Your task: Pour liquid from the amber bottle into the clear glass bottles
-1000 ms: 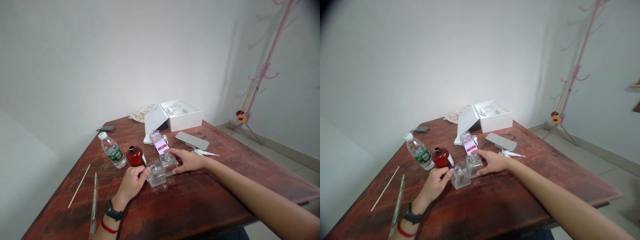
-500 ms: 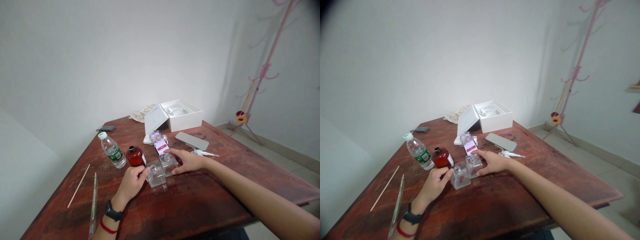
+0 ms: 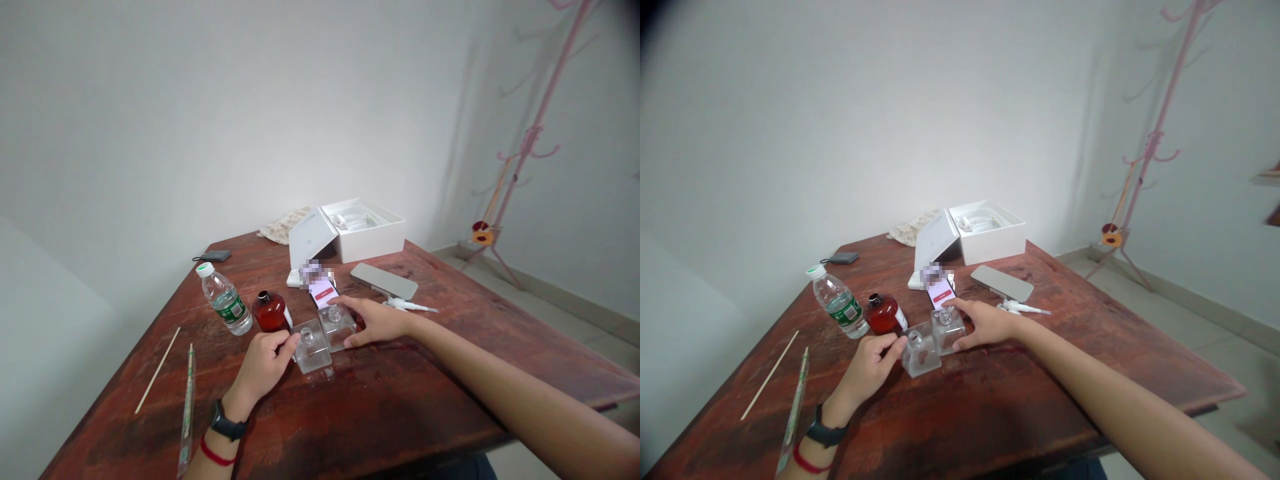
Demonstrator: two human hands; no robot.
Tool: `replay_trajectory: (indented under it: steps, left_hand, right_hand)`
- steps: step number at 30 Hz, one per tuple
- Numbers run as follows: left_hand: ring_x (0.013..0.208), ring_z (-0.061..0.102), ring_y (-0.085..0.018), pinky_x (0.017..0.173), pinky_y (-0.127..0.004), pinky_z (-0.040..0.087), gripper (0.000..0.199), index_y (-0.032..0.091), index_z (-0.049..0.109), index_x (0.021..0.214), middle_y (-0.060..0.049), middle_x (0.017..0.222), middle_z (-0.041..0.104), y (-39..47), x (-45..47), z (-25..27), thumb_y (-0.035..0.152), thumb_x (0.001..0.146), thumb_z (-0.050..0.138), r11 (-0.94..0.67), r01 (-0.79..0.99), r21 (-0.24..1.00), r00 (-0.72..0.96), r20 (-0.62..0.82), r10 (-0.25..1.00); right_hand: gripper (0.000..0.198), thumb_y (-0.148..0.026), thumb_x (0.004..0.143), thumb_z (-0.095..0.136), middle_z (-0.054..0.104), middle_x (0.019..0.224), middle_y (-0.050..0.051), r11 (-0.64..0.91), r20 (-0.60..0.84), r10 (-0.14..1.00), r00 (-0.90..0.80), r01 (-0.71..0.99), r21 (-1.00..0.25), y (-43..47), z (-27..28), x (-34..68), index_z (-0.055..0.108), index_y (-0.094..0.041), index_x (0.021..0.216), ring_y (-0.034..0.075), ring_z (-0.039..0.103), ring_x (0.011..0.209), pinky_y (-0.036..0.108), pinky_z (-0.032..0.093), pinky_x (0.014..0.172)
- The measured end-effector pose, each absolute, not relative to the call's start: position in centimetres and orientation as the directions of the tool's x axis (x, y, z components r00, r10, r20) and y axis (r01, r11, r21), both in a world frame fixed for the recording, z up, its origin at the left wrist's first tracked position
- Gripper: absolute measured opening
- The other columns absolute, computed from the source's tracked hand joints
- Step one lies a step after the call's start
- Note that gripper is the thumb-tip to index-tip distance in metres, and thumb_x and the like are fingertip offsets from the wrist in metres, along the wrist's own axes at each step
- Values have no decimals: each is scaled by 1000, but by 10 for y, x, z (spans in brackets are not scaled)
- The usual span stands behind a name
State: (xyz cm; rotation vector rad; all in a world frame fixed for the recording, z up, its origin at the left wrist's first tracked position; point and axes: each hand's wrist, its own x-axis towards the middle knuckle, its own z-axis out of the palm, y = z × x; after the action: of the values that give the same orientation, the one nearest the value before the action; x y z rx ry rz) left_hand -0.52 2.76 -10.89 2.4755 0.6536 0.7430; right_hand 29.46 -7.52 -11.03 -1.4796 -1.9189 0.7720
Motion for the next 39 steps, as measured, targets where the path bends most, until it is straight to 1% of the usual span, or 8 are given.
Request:
replay_trajectory:
  steps: [5, 8, 13, 21, 27, 30, 36, 39]
  left_hand:
    - [52, 42, -13, 56, -28, 29, 52, 22, 38, 60, 4, 56, 39, 28, -5, -109, 45, 106, 47, -774, 303, 556, 741, 374, 559]
    - [52, 41, -13, 55, -29, 29, 53, 22, 38, 59, 5, 55, 38, 28, -5, -109, 45, 106, 47, -774, 306, 555, 742, 370, 559]
    - [53, 44, -13, 56, -29, 30, 53, 22, 42, 60, 4, 55, 42, 28, -6, -110, 46, 107, 46, -774, 314, 550, 745, 363, 560]
    - [53, 42, -13, 57, -28, 28, 54, 22, 38, 60, 4, 56, 40, 30, -6, -111, 48, 107, 46, -765, 320, 558, 748, 347, 566]
    - [53, 43, -13, 57, -29, 28, 53, 22, 42, 60, 4, 56, 43, 30, -6, -111, 48, 107, 46, -756, 328, 566, 749, 332, 573]
    - [53, 43, -13, 57, -29, 28, 53, 22, 40, 60, 4, 56, 42, 30, -6, -111, 48, 107, 46, -754, 328, 569, 746, 333, 576]
    - [53, 43, -13, 57, -29, 27, 53, 22, 40, 60, 4, 56, 40, 29, -6, -110, 47, 106, 46, -754, 326, 571, 746, 335, 576]
    - [54, 40, -13, 56, -29, 26, 53, 22, 39, 60, 5, 56, 38, 29, -6, -111, 48, 106, 46, -755, 327, 569, 745, 336, 576]
  right_hand:
    - [90, -48, 76, 91, 74, 139, 13, 212, 99, 973, -208, 637, -741, -76, -108, 294, 52, -22, 153, 34, 74, 117, 43, 58, 100]
    - [91, -47, 75, 92, 73, 141, 14, 223, 110, 971, -214, 636, -739, -75, -110, 294, 51, -22, 153, 35, 73, 119, 45, 57, 102]
    - [90, -48, 75, 92, 73, 143, 12, 245, 134, 966, -221, 621, -744, -75, -112, 295, 53, -24, 153, 35, 71, 125, 45, 56, 105]
    - [90, -48, 76, 91, 72, 144, 13, 250, 137, 965, -224, 623, -741, -75, -112, 295, 52, -24, 153, 36, 71, 126, 46, 55, 106]
    - [90, -47, 76, 91, 73, 141, 12, 223, 105, 970, -218, 642, -733, -75, -110, 295, 51, -22, 153, 34, 73, 120, 43, 56, 102]
    - [91, -48, 75, 92, 73, 141, 12, 223, 103, 970, -218, 643, -732, -75, -110, 295, 52, -23, 153, 34, 73, 119, 42, 56, 102]
    - [90, -47, 77, 91, 70, 147, 15, 227, 104, 969, -225, 639, -735, -75, -109, 294, 51, -21, 153, 36, 70, 127, 45, 54, 108]
    - [93, -46, 76, 91, 70, 148, 16, 221, 102, 971, -216, 646, -730, -75, -109, 294, 49, -20, 155, 36, 70, 128, 46, 55, 107]
